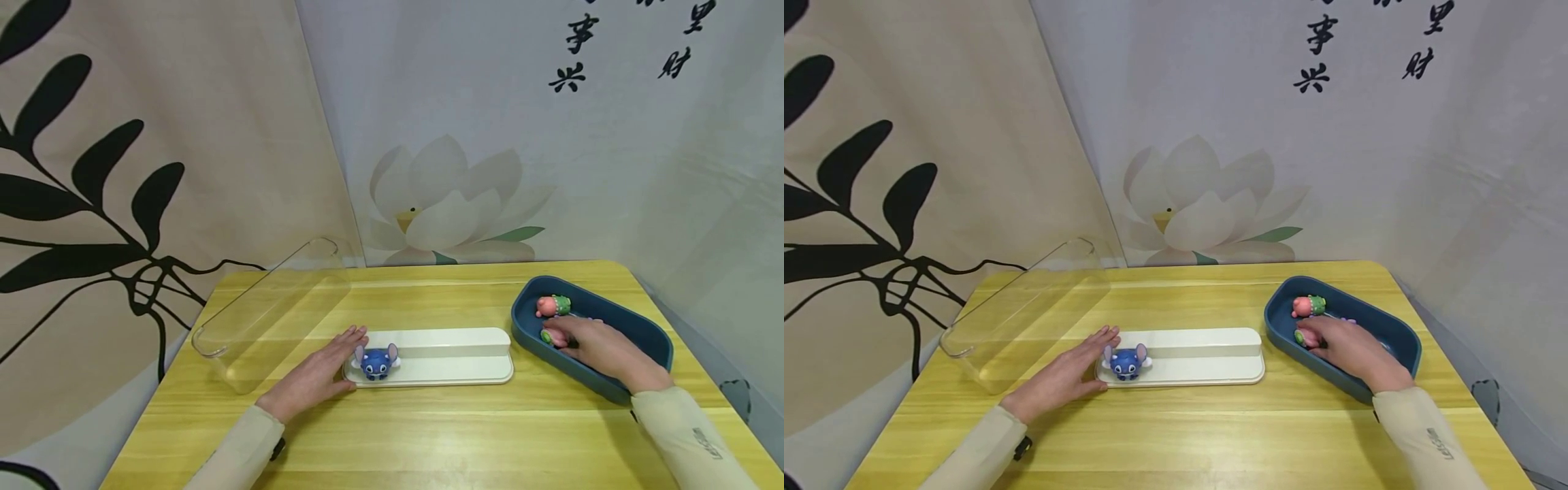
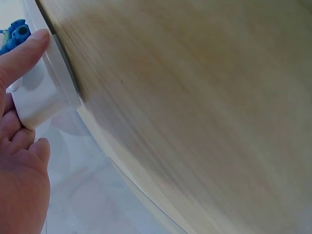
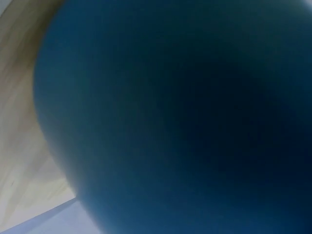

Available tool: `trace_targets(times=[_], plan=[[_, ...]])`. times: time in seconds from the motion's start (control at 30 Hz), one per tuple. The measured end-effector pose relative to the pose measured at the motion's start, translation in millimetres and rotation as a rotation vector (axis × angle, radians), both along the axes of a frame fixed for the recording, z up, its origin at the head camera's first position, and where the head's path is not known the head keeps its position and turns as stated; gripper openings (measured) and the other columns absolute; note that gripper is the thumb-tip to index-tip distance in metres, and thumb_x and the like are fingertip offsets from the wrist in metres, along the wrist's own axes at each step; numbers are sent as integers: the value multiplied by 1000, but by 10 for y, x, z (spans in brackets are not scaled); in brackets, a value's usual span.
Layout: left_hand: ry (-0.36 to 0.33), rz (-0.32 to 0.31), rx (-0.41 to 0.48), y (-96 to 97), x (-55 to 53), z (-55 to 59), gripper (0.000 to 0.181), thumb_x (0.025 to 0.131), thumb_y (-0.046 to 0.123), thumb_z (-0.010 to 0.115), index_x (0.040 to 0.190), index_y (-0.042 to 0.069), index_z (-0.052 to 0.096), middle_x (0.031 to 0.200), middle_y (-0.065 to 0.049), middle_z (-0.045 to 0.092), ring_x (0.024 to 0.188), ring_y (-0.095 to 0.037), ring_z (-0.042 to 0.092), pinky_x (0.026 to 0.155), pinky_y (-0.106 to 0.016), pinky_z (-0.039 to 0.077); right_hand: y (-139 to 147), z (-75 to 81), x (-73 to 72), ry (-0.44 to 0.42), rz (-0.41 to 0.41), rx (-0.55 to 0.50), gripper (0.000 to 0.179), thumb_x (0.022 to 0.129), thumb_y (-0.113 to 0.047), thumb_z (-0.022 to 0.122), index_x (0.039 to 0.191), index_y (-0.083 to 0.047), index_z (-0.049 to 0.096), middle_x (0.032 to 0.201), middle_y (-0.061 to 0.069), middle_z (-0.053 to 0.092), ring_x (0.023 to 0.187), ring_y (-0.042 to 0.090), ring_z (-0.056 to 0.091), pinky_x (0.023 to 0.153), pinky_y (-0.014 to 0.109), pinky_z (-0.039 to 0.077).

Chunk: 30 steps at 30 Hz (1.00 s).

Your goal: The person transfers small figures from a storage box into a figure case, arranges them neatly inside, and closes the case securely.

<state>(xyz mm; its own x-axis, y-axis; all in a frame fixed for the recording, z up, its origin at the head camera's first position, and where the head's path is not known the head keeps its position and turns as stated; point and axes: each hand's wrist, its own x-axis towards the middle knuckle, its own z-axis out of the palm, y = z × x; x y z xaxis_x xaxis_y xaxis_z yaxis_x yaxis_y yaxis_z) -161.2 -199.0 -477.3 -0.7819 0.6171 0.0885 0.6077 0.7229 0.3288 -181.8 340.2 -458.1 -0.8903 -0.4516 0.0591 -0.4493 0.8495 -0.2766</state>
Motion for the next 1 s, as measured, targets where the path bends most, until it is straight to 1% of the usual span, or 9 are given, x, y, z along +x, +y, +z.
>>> trace_targets(times=[0.1,0.2,0.37,0.53,0.63,0.7,0.83,0.93,1.0], plan=[[-3,3,1,-3,7,2,91,87,24,85,162,9,35,171,-4,23,156,-28,25,120,-50,36,-22,-18,-11,13,-24,16,34,91,-16,81,122,-14,70,103,-2,70,89,18,62,82,50,58],[-1,2,1,-8,12,-1,90,87,24,85,161,9,36,171,-4,23,156,-28,25,120,-50,36,-34,-44,-25,34,-29,26,29,91,-15,80,119,-14,70,98,-4,67,84,17,59,75,43,56],[6,-5,2,-18,10,-15,91,87,25,85,161,9,36,171,-5,24,156,-28,25,120,-50,36,-56,-71,-32,57,-32,27,29,92,-12,78,121,-12,72,102,1,70,86,18,61,76,48,58],[7,-7,-4,-17,1,-13,91,87,24,85,162,10,35,171,-4,24,156,-27,25,120,-49,36,-62,-61,-14,62,-51,21,37,93,-15,78,129,-9,70,116,13,72,100,31,68,82,56,59],[2,-9,-1,-14,-4,-1,91,87,24,85,162,10,35,171,-4,24,156,-27,24,120,-49,35,-59,-32,-1,64,-65,8,39,93,-15,77,131,-11,70,121,14,72,104,34,68,83,59,59],[2,-11,1,-12,-7,6,91,87,23,85,161,10,36,170,-5,25,156,-27,24,121,-49,35,-58,-2,7,67,-74,0,38,93,-15,77,131,-12,70,117,10,73,98,30,67,79,56,59],[9,-10,-2,-8,-11,14,90,86,23,85,161,10,37,170,-7,26,155,-27,26,121,-49,35,-57,68,33,65,-97,-20,35,93,-15,79,127,-15,72,101,0,70,82,20,58,67,42,54],[10,-9,-5,-9,-11,12,90,86,22,86,161,10,37,170,-6,26,155,-28,26,121,-49,35,-61,118,66,62,-113,-28,35,93,-17,79,127,-14,71,96,-1,67,78,18,54,65,38,49],[9,-8,-8,-10,-9,11,90,87,22,85,161,10,37,170,-5,26,155,-28,26,121,-49,35,-63,143,93,74,-124,-34,39,92,-17,79,130,-12,71,99,0,69,79,19,56,67,39,50]])
